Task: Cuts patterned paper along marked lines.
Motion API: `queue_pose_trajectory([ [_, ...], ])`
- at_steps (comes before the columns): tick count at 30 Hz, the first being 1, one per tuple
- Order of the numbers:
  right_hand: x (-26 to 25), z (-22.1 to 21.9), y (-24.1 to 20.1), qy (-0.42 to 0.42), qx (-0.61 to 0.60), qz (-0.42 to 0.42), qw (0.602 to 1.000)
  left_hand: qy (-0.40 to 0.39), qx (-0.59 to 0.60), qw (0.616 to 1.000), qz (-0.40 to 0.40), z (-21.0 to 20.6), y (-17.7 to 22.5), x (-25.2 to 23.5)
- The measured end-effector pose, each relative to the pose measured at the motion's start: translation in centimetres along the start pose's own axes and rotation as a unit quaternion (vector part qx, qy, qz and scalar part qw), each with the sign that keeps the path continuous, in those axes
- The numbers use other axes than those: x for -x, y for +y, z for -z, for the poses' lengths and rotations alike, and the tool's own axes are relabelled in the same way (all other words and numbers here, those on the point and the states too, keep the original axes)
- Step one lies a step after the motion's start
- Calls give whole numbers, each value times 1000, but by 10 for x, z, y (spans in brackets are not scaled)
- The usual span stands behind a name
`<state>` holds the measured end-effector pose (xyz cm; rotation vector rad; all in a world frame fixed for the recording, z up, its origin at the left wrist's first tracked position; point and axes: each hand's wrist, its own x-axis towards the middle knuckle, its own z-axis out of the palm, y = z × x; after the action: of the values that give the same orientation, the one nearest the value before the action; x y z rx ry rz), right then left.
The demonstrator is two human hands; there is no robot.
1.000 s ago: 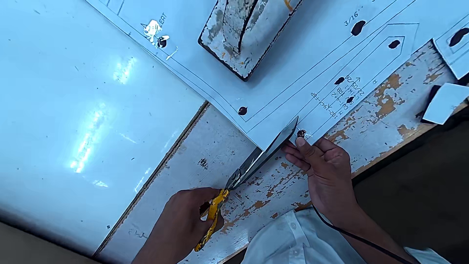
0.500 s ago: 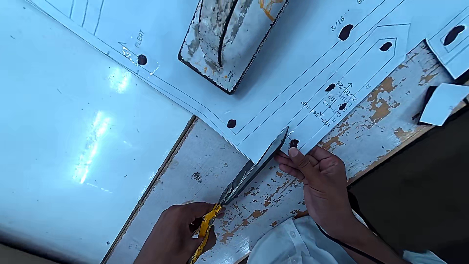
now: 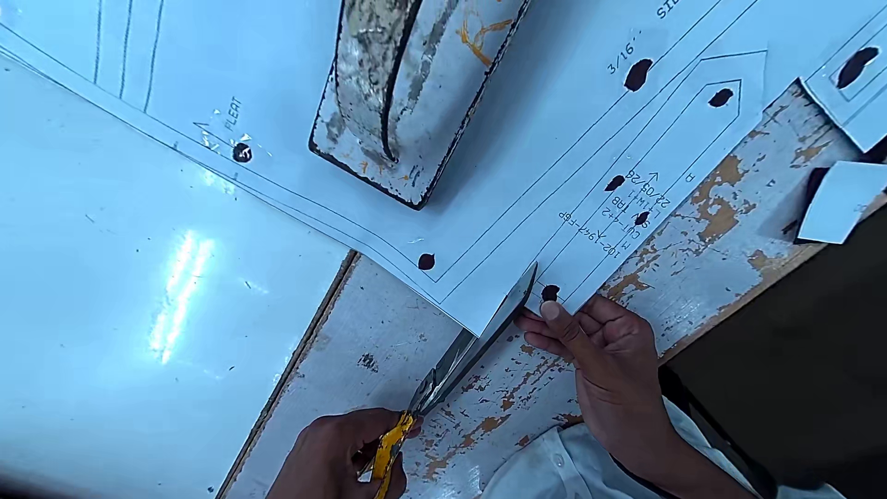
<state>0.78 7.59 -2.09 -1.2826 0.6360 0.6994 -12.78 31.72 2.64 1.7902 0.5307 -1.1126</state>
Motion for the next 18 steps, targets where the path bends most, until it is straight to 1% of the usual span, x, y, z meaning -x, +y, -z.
queue_pose_trajectory([
  [14, -1, 0, 2, 6, 7, 2, 1000, -4, 15, 1000, -6, 4, 4, 0],
  [18, -1, 1, 2, 10, 3, 0, 1000, -1, -3, 1000, 2, 2, 4, -3],
])
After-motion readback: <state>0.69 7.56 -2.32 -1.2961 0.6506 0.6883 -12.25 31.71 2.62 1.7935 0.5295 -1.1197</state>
